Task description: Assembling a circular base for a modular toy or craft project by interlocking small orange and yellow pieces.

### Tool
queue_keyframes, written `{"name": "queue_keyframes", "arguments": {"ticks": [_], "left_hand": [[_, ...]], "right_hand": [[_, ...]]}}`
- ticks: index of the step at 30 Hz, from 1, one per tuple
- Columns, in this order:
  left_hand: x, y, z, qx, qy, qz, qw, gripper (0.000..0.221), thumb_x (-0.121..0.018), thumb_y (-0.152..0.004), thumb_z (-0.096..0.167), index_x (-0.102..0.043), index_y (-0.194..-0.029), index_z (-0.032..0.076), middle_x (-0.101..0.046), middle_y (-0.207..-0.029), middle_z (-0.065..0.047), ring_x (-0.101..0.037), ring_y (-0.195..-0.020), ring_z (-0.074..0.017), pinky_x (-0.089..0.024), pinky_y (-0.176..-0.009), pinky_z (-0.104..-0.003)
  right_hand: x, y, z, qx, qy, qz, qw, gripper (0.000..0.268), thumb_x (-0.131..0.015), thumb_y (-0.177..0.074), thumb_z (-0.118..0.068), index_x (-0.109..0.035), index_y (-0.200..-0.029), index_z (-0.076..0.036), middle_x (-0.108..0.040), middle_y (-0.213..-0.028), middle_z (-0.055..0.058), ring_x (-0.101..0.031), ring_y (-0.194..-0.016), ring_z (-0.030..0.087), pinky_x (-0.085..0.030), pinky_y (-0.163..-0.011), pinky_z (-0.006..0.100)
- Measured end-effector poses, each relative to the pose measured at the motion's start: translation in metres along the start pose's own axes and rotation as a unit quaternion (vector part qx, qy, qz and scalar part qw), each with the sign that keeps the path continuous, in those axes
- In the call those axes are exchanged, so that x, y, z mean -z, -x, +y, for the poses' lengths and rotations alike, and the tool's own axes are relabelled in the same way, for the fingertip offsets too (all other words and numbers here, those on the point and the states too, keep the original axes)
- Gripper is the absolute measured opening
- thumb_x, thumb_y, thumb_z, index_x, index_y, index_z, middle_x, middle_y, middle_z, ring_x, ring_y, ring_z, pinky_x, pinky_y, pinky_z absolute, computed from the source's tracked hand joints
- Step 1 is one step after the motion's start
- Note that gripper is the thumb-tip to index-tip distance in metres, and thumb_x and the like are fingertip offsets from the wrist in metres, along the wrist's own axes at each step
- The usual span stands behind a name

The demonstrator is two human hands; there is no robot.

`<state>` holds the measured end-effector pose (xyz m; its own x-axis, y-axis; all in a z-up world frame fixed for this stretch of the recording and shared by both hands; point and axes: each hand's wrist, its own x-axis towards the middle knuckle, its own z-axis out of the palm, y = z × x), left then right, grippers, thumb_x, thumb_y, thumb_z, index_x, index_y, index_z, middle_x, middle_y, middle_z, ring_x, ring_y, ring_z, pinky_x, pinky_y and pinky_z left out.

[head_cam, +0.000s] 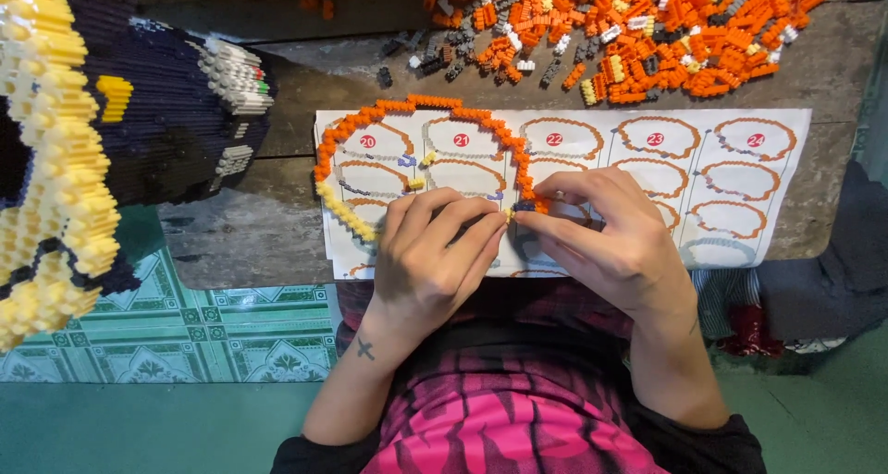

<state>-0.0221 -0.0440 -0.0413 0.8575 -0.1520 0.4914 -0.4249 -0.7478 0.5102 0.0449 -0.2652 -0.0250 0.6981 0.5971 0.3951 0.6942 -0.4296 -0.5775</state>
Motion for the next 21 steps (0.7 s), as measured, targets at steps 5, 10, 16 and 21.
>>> {"name": "queue_keyframes", "arguments": {"ticks": [5,10,16,21], "left_hand": [[0.0010,-0.0014,-0.0001,-0.007,-0.004,0.001,1.000,0.006,-0.082,-0.105,0.013,-0.085,-0.106,0.008,-0.080,-0.107,-0.005,-0.074,-0.102,-0.0266,-0.054,-0.098,-0.040],[0.0017,-0.0013,0.0016,-0.004,-0.005,-0.001,1.000,0.005,-0.083,-0.105,0.012,-0.085,-0.106,0.008,-0.080,-0.107,-0.005,-0.074,-0.102,-0.0267,-0.054,-0.097,-0.040],[0.0036,-0.0040,0.0030,-0.012,-0.015,0.003,1.000,0.005,-0.083,-0.105,0.013,-0.085,-0.106,0.009,-0.079,-0.106,-0.004,-0.074,-0.101,-0.0261,-0.053,-0.097,-0.039],[0.0044,-0.0082,0.0065,-0.021,-0.021,0.005,1.000,0.005,-0.083,-0.105,0.014,-0.085,-0.105,0.009,-0.079,-0.105,-0.004,-0.075,-0.100,-0.0269,-0.053,-0.095,-0.038]], "right_hand": [[0.0002,0.0015,0.0006,0.003,0.003,-0.002,1.000,0.020,-0.082,-0.100,0.007,-0.088,-0.108,-0.011,-0.079,-0.117,0.017,-0.069,-0.088,0.031,-0.062,-0.085,0.046],[0.0022,-0.0005,-0.0005,0.007,-0.002,-0.012,1.000,0.018,-0.082,-0.101,0.005,-0.088,-0.109,-0.009,-0.078,-0.116,0.018,-0.069,-0.088,0.033,-0.061,-0.085,0.047],[0.0043,-0.0039,-0.0012,0.024,-0.003,-0.008,1.000,0.012,-0.080,-0.102,0.003,-0.085,-0.109,-0.006,-0.077,-0.116,0.020,-0.070,-0.088,0.037,-0.061,-0.083,0.050],[0.0063,-0.0040,-0.0030,0.034,0.018,0.001,0.999,0.009,-0.076,-0.107,-0.004,-0.083,-0.110,-0.008,-0.075,-0.117,0.019,-0.071,-0.091,0.038,-0.061,-0.081,0.049]]}}
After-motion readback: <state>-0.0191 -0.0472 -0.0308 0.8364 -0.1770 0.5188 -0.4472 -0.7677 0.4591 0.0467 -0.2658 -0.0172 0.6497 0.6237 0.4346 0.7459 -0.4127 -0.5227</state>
